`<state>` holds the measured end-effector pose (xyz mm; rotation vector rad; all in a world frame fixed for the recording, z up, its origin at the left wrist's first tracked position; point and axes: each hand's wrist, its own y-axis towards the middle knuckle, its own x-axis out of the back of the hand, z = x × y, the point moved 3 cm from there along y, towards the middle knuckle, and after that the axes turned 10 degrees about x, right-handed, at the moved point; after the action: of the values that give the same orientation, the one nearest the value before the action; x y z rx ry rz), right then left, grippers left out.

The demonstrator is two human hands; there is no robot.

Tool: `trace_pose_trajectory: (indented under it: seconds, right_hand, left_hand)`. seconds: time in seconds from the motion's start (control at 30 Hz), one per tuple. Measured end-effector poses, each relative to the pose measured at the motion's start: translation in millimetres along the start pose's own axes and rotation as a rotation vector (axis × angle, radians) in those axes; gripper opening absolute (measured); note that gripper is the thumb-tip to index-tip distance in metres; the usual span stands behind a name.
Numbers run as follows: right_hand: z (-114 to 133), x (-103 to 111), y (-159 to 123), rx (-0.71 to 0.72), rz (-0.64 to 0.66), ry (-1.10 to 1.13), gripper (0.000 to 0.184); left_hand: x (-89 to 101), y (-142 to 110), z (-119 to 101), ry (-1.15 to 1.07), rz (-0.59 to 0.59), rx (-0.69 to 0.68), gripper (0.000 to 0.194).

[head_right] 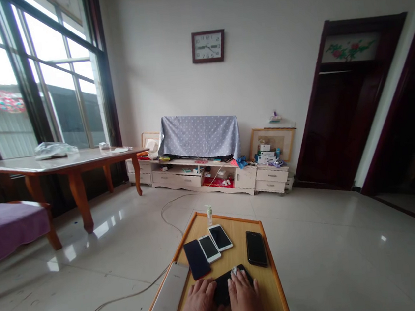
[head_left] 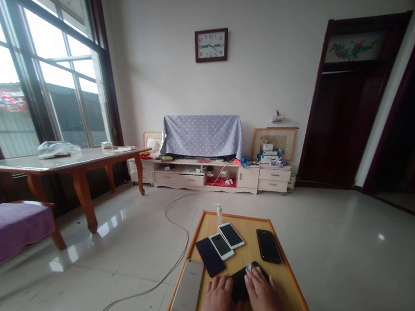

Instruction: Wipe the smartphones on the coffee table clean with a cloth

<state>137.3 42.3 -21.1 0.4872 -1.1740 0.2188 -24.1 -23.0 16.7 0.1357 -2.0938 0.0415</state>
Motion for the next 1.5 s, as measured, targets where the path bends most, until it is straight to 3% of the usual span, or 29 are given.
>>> trace_pose_trajectory:
  seconds: [0.1,0.27,0.4,0.6,0.8,0.93,1.03,1.2,1.4,1.5]
  right_hand:
    - [9.9,-4.0,2.9,-0.001,0.012,-0.009,0.059]
    - [38.5,-21.3,-8.0,0.139,0.098,0.087,0.056]
    - [28.5,-11.7,-6.7,0.129,0.088,0.077,0.056]
    - [11.2,8.3,21.4,0.009,0.072,0.016,0.059]
    - [40.6,3.0,32.5,0.024,0.13,0.098,0.061]
    - [57.0,-1.3,25.0,0.078,0.153,0.176,0.062]
    - [48.7,1.3,24.7,0.087,0.166,0.19,0.06]
    - [22.9,5.6,29.5,0.031,0.117,0.001,0.053]
    - [41.4,-10.6,6.9,0.099,0.095,0.052,0.055]
    - [36.5,-10.2,-2.5,0.121,0.109,0.1,0.057]
  left_hand:
    - [-0.2,0.8,-0.7,-0.005,-0.004,-0.002,0.056]
    - [-1.0,3.1,-1.2,0.01,0.017,0.003,0.046]
    - [0.4,2.1,-3.0,0.003,0.0,0.009,0.048]
    - [3.3,-1.2,-4.7,-0.004,0.011,0.003,0.06]
    - [0.1,1.0,-4.0,-0.001,0.005,-0.008,0.059]
    - [-3.6,5.4,-3.8,0.067,0.106,0.055,0.073]
    - [2.4,2.4,-9.1,0.089,0.122,0.051,0.072]
    - [14.2,-5.9,-16.6,0.064,0.068,0.057,0.063]
    - [11.3,-4.1,-14.7,0.014,0.048,0.01,0.056]
    - [8.7,-3.2,-12.1,-0.007,0.02,0.011,0.051]
